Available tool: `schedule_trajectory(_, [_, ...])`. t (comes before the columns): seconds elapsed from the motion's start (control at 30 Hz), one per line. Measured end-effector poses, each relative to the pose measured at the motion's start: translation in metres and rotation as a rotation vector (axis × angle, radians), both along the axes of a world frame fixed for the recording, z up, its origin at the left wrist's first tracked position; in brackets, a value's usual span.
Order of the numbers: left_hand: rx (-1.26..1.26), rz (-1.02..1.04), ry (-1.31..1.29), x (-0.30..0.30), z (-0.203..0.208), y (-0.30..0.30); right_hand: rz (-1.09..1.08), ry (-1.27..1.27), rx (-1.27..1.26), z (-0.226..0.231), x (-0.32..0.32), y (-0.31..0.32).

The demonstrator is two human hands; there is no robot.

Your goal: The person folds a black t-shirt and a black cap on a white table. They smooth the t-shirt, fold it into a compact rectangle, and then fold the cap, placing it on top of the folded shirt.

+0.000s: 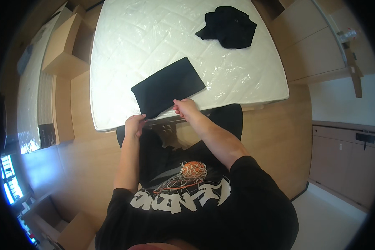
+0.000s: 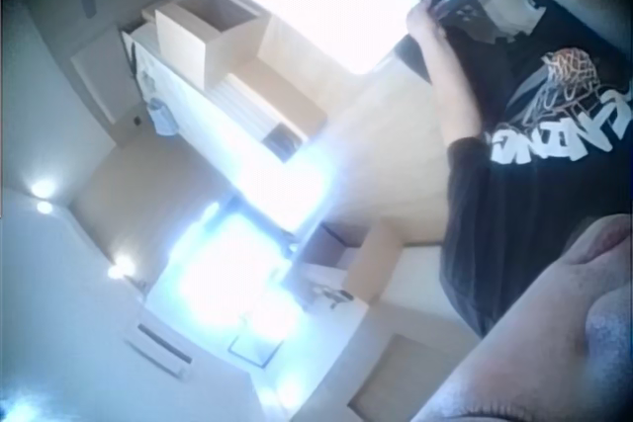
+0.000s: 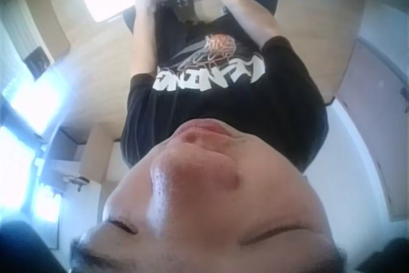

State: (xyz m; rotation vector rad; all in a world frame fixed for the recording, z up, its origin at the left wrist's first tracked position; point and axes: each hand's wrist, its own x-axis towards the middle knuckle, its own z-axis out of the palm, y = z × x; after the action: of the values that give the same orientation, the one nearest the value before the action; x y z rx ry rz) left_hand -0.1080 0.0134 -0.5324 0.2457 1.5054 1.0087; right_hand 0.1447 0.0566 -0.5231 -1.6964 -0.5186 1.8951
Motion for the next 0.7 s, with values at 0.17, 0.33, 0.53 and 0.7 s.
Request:
schedule_trajectory(0.17, [0.001,-0.096,0.156,0.006,-0.010,-0.001,0.121,-0.056,0.136,0.019,0.004,-0.013])
schedule_trajectory(0.33, [0.242,-0.397,1.059,0.030,0.017,-0.008,0.184,-0.040,0.727,0.124,-0.004,-0.051])
schedule_trajectory(0.53, [0.623,-0.909,1.545,0.048,0.030,-0.011,0.489,-0.286,1.719,0.317,0.019,-0.075])
schedule_trajectory(0.7, [0.639,-0.909,1.643,0.039,-0.009,-0.008,0.483,0.040,1.910,0.384,0.028,-0.106])
